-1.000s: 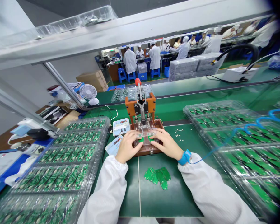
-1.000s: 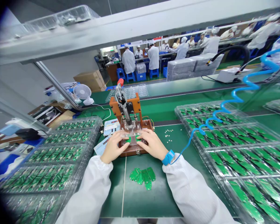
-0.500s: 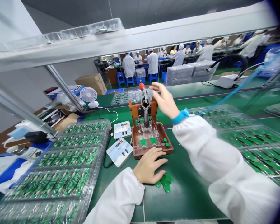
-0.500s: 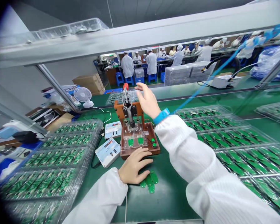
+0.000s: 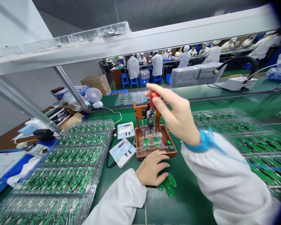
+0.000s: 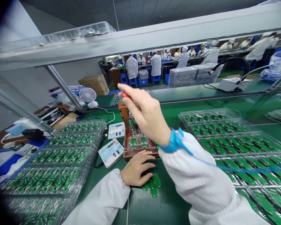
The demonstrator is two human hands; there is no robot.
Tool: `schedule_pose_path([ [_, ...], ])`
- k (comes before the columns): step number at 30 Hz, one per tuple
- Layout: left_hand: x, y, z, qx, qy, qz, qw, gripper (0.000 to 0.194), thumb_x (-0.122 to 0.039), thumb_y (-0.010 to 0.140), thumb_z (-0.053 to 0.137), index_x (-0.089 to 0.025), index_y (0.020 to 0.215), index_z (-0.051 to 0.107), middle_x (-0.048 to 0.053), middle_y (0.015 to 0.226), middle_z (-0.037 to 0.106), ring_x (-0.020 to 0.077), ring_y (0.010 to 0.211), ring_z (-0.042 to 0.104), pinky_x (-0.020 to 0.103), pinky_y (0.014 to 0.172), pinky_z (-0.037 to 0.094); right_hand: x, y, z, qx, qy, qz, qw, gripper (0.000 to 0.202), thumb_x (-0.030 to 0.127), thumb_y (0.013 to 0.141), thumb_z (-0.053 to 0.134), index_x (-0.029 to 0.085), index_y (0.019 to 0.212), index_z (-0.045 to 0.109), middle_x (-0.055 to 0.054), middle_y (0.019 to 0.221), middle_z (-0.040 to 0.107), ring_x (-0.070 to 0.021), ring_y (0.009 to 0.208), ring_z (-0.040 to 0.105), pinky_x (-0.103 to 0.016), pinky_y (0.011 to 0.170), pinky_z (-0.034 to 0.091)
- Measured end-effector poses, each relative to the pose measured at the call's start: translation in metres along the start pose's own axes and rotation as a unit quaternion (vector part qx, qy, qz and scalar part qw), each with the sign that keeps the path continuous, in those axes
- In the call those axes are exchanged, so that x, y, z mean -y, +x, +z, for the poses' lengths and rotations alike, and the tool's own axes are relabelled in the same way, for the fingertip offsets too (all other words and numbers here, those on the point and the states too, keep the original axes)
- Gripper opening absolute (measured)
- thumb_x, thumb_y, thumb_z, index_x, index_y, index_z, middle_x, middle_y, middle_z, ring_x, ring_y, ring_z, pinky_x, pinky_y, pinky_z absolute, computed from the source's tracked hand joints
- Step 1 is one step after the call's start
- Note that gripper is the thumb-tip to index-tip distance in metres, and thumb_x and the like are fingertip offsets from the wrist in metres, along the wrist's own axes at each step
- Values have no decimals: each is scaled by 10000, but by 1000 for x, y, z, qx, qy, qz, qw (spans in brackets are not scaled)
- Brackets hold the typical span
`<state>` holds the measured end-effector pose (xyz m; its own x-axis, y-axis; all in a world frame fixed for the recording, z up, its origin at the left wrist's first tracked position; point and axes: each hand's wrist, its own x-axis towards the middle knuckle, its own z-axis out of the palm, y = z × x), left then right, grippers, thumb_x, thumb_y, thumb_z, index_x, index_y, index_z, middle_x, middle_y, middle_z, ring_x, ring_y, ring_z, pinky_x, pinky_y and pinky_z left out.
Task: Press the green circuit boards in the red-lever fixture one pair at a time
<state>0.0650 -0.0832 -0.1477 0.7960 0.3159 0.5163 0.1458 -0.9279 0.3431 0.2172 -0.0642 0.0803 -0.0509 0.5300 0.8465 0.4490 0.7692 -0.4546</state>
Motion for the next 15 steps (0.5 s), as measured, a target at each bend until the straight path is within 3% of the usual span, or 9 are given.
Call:
schedule_pose_path([
  [5,2,-1,3,2,5,-7,1000,269,-340,916,609,-197,1125,699,119,1325,666,293,1358,537,508,1194,407,5,-48,3,2,-78,-52,996,383,207,1055,501,332,1400,611,-4,1319,718,-230,1246,665,-420,1094,545],
  [15,1,3,2,15,8,-9,1000,271,-344,914,614,-194,1122,701,110,1297,674,276,1262,591,469,1151,449,-30,-98,25,2,-13,-48,999,542,71,1011,490,368,1460,553,-8,1421,659,-267,1404,556,-528,1153,524],
])
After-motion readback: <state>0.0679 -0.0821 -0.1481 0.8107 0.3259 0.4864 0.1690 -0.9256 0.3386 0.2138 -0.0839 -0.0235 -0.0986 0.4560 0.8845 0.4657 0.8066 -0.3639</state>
